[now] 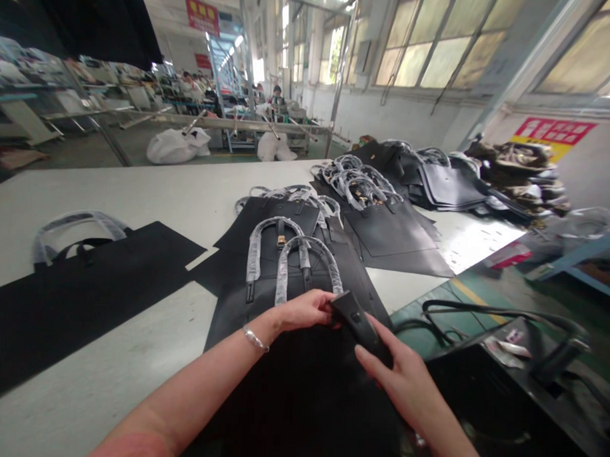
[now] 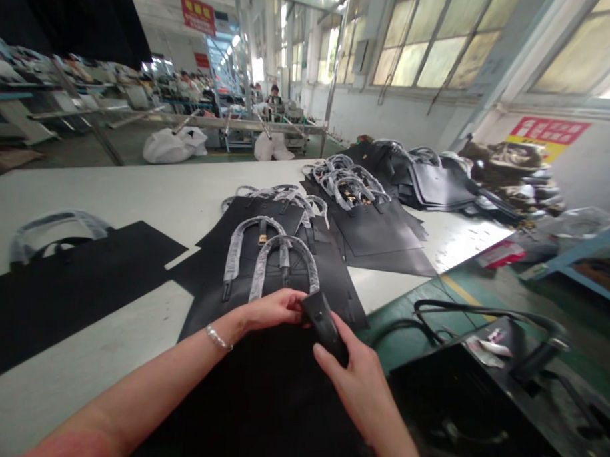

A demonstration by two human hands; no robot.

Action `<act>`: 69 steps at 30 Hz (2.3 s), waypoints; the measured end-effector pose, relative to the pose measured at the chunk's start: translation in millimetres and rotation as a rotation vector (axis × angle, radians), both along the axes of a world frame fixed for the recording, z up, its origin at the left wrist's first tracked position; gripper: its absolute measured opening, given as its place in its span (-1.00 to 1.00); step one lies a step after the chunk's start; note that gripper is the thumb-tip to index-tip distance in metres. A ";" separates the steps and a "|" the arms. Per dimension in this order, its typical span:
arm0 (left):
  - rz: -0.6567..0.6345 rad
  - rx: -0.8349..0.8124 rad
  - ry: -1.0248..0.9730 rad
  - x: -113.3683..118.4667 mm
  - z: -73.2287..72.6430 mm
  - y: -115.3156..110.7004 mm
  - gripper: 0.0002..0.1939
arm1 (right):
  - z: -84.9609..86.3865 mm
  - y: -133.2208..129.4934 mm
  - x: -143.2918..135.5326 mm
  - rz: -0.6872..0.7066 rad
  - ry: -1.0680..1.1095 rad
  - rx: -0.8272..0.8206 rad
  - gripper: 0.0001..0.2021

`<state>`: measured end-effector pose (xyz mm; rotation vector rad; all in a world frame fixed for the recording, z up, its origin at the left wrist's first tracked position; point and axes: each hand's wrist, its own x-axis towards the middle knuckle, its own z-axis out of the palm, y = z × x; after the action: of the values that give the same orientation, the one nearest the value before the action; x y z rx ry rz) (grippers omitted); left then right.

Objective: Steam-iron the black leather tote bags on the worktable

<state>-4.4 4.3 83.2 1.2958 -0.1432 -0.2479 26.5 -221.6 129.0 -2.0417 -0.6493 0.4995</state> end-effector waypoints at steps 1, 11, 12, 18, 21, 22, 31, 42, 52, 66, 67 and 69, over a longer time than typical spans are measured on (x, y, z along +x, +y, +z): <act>0.044 0.020 -0.018 -2.5 2.5 -2.6 -0.62 | 0.5 2.0 1.7 -0.038 -0.011 0.009 -0.36; 0.696 0.857 -0.315 -88.4 -30.9 -37.2 -0.73 | -30.6 -43.5 6.4 -0.095 0.154 -0.048 -0.17; 0.707 0.844 -0.314 -97.3 -38.9 -42.1 -0.71 | -36.0 -46.3 3.8 -0.088 0.180 -0.048 -0.16; 0.741 0.712 -0.123 -130.0 -62.0 -65.5 -0.77 | -54.8 -46.7 -10.4 -0.027 0.241 -0.063 -0.19; 0.823 0.686 -0.009 -125.5 -62.8 -69.2 -0.87 | -58.2 -45.0 -15.5 0.042 0.220 -0.106 -0.23; 0.868 0.681 0.036 -120.8 -63.0 -68.7 -0.84 | -59.0 -44.5 -16.9 0.061 0.213 -0.120 -0.24; 0.886 0.843 0.124 -86.6 -58.3 -57.6 -0.97 | -58.1 -39.5 -26.8 0.171 0.167 -0.112 -0.31; 0.815 -0.006 0.201 -87.4 -58.3 -64.5 -0.73 | -40.8 -33.1 -23.8 0.240 0.361 -0.020 -0.35; 0.727 -0.414 0.305 -93.4 -53.2 -60.0 -0.68 | -17.7 -18.1 -6.3 0.094 0.404 -0.008 -0.24; 0.786 -0.349 0.247 -93.6 -53.2 -67.8 -0.56 | -32.2 -30.5 -17.0 0.175 0.421 0.008 -0.29; 0.773 -0.383 0.247 -93.2 -52.6 -67.9 -0.55 | -32.1 -31.1 -16.5 0.187 0.418 0.004 -0.29; 0.730 -0.536 0.296 -92.4 -52.7 -67.1 -0.56 | -31.2 -32.4 -15.6 0.202 0.410 -0.005 -0.29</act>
<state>-96.8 -62.8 30.5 0.6987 0.4850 0.2184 10.8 -254.0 97.8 -1.8093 -0.6021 1.0069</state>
